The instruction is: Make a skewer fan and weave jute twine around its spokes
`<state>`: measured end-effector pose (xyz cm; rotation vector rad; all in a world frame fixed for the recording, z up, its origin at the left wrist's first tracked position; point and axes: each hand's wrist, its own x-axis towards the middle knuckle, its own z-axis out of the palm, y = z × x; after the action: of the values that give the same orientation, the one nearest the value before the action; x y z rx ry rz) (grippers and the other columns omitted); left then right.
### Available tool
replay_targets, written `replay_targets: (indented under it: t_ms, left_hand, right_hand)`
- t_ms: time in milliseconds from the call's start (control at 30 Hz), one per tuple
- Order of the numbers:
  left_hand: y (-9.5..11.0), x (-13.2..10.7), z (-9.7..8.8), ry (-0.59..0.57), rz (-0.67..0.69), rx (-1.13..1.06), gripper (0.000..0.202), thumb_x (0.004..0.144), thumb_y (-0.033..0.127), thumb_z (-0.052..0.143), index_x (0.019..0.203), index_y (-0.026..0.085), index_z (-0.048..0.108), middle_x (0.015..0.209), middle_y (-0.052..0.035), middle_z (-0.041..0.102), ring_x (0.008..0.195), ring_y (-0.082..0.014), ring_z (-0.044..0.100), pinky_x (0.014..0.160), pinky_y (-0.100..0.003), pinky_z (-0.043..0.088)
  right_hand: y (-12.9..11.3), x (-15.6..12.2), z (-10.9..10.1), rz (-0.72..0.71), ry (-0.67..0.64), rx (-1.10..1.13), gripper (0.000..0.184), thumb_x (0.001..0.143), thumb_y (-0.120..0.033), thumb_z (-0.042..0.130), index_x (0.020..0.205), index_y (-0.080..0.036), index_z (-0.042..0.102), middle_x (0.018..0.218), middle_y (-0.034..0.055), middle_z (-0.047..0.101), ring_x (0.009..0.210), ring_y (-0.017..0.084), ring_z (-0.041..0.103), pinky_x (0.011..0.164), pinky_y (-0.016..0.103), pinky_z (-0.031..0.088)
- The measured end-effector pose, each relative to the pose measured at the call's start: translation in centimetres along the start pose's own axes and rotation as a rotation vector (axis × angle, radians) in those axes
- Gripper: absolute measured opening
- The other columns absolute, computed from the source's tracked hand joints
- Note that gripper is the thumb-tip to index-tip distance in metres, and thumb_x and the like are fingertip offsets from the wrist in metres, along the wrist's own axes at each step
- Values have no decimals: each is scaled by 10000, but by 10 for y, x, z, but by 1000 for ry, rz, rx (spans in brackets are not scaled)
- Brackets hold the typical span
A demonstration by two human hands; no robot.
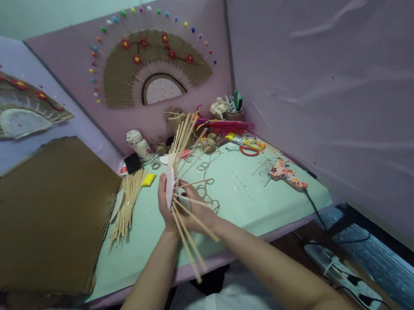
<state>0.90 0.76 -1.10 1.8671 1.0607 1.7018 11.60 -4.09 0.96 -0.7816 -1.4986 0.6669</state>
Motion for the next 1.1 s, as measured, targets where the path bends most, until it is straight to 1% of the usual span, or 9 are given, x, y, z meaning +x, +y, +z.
replay_targets:
  t_ms: [100,333,433,533,600,667,833,967,1100]
  left_hand:
    - [0,3,0,91,134,116,512,879,385,500,1348,186,441,1466,-134,368,1393,-266,266,1149,-436,216]
    - [-4,3,6,-7,226,299,491,891,228,436,1379,213,382,1511,-129,285,1432,-243,137,1143,-517,177]
    - [1,3,5,-45,270,306,479,879,164,398,1357,193,400,1496,-137,303,1429,-241,152,1136,-508,204]
    - [5,2,3,37,288,247,389,861,185,442,1248,182,482,1385,-152,429,1356,-251,318,1105,-486,268]
    - [6,1,2,109,180,130,317,829,249,523,1141,189,520,1270,-145,508,1249,-251,439,1041,-460,352]
    - [6,2,4,75,-39,-84,335,784,329,595,1086,205,523,1192,-121,550,1162,-240,504,963,-421,421]
    - [8,6,4,-308,-588,-792,399,709,482,651,1012,230,588,1107,-71,633,1078,-237,574,910,-404,456]
    - [9,8,-2,-333,-719,-930,324,703,380,698,968,203,642,990,-66,685,963,-227,625,904,-402,461]
    - [10,13,-6,-292,-767,-988,267,743,341,665,952,175,664,974,-81,699,968,-237,630,928,-423,455]
  right_hand:
    - [0,1,10,131,-8,289,764,641,-228,750,1328,-213,417,1297,110,554,1177,245,540,1012,403,429]
    - [10,12,33,409,408,769,418,684,-242,706,1090,-222,607,1062,42,701,959,200,663,905,364,521]
    - [19,19,22,455,528,857,270,656,-222,709,919,-207,651,909,20,733,870,189,683,827,330,552]
    - [21,25,-3,446,567,895,203,655,-225,709,848,-227,644,847,-18,732,814,153,689,801,300,558]
    - [17,27,-20,406,513,911,226,660,-211,707,874,-243,643,875,-32,732,846,143,687,842,310,549]
    - [12,27,-32,396,415,922,261,652,-192,713,898,-246,647,902,-28,732,862,149,686,862,332,546]
    - [14,19,-33,468,169,892,288,612,-197,766,882,-196,667,882,16,735,811,178,691,779,328,571]
    - [19,15,-24,507,82,827,336,606,-216,793,910,-179,656,854,15,721,771,155,683,740,282,563]
    - [19,10,-21,558,174,766,386,614,-264,796,939,-196,598,870,-7,688,765,134,672,719,266,550]
